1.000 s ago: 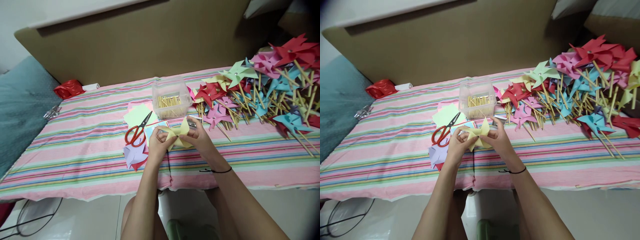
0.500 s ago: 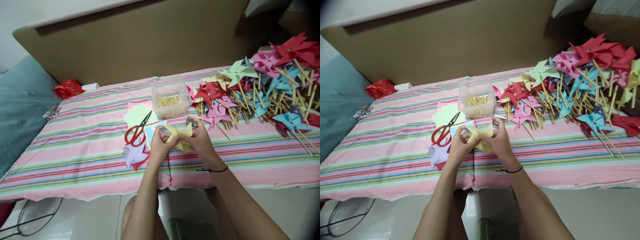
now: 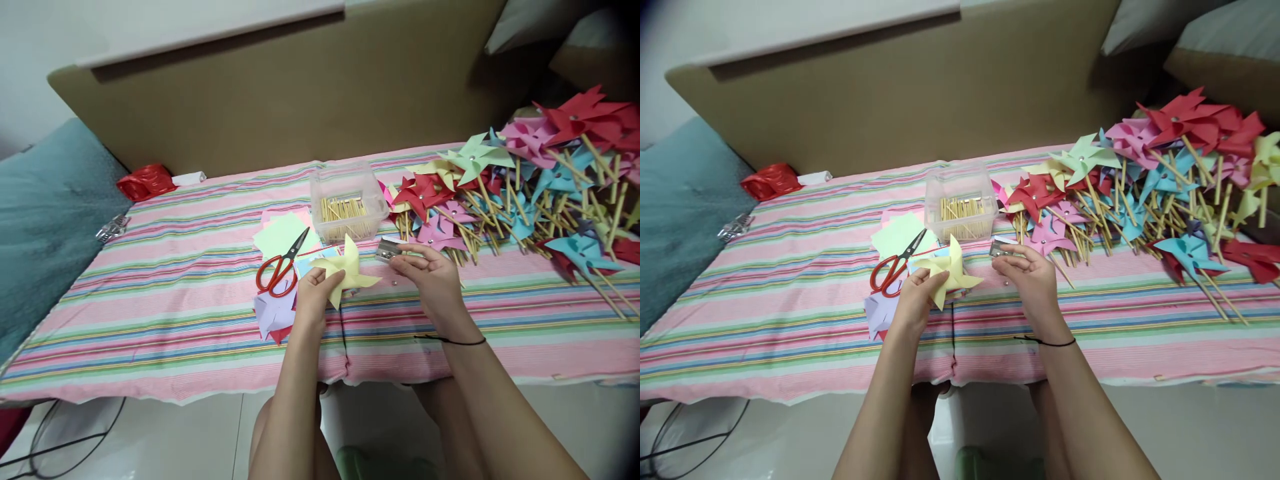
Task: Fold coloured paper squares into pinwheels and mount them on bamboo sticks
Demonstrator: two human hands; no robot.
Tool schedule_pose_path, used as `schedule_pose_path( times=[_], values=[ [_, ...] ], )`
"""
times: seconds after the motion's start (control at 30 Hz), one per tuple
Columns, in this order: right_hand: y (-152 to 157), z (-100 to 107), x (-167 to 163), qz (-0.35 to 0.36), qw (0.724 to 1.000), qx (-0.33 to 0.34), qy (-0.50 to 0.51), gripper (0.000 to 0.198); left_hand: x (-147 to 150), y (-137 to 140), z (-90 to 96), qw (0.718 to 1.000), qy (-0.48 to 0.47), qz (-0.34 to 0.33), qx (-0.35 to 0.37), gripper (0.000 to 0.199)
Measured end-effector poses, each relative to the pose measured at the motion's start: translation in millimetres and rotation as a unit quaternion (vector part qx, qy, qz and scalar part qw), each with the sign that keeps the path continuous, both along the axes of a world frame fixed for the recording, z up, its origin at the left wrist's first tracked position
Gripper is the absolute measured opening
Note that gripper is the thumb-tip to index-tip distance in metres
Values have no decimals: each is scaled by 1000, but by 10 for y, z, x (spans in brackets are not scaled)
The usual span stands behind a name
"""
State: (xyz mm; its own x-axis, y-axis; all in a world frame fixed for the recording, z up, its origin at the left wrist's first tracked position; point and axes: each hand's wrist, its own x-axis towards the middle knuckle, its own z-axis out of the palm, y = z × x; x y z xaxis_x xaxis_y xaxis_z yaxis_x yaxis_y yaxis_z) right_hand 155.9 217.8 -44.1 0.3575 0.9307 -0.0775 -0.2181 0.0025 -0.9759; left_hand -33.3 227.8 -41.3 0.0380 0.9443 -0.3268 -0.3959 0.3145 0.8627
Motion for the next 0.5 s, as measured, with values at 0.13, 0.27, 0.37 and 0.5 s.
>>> schedule_pose_path(
  times=[0.13, 0.27, 0.37, 0.5],
  values=[
    [-15, -10, -51, 28, 998, -8, 57, 37, -86, 28, 50, 997, -66, 40, -14, 30],
    [-30, -11, -122, 65, 994, -2, 84, 37, -162, 39, 90, 989, -131, 61, -15, 31],
    [35, 81, -153, 66, 997, 6, 47, 38, -209, 42, 100, 985, -159, 69, -10, 29],
    [418, 428, -181, 39, 993, 75, -79, 34, -256, 44, 98, 979, -182, 86, 1, 28]
  ],
)
